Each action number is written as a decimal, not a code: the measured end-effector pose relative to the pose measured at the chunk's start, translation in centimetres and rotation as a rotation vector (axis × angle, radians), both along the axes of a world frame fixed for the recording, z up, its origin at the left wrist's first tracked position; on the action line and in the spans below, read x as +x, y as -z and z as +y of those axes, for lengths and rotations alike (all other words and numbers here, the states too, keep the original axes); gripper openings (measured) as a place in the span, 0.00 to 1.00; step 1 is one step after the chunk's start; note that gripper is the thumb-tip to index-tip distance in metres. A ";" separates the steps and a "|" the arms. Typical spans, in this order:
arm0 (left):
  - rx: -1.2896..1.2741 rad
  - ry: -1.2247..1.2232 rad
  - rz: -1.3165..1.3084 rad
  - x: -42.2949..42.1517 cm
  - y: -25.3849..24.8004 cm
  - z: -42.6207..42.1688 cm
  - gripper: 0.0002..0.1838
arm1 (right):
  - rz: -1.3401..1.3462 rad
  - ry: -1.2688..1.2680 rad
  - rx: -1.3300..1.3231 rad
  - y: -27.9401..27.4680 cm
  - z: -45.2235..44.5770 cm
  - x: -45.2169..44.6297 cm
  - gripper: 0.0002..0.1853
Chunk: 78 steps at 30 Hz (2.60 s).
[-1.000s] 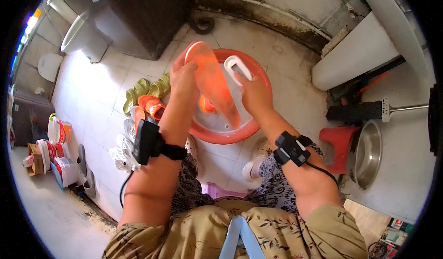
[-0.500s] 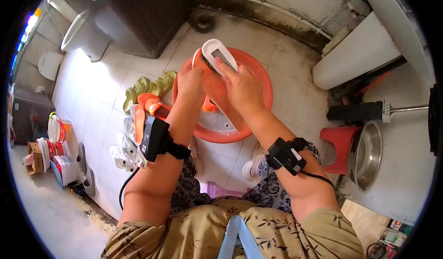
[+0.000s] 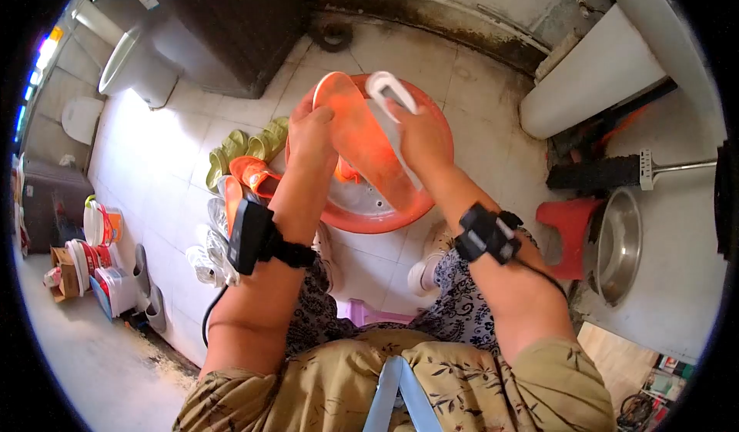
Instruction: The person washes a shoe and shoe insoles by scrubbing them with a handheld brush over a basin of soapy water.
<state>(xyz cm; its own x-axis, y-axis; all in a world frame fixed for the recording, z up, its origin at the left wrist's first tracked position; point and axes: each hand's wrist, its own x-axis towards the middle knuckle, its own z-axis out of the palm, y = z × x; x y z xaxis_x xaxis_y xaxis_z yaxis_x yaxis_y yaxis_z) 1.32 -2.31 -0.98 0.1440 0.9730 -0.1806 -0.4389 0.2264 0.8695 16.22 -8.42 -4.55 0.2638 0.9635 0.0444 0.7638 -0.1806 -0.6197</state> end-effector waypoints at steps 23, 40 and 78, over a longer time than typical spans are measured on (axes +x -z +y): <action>-0.036 0.115 0.010 0.5 1.9 0.6 0.26 | -0.184 -0.200 0.353 -2.1 -1.5 -2.8 0.22; -0.092 -0.058 -0.039 -1.3 2.2 2.2 0.23 | -0.370 -0.119 0.180 1.6 -1.9 -0.3 0.25; 0.001 0.166 -0.098 0.7 1.4 0.5 0.28 | -0.156 -0.093 0.280 -1.7 -1.0 -1.7 0.21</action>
<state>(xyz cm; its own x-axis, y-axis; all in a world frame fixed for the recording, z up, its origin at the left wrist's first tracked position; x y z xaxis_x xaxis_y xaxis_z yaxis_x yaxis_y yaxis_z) 2.04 -1.83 -2.41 0.3191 0.9347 -0.1565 -0.4782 0.3014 0.8249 14.51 -9.40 -2.89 0.1444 0.9279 0.3436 0.8588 0.0549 -0.5093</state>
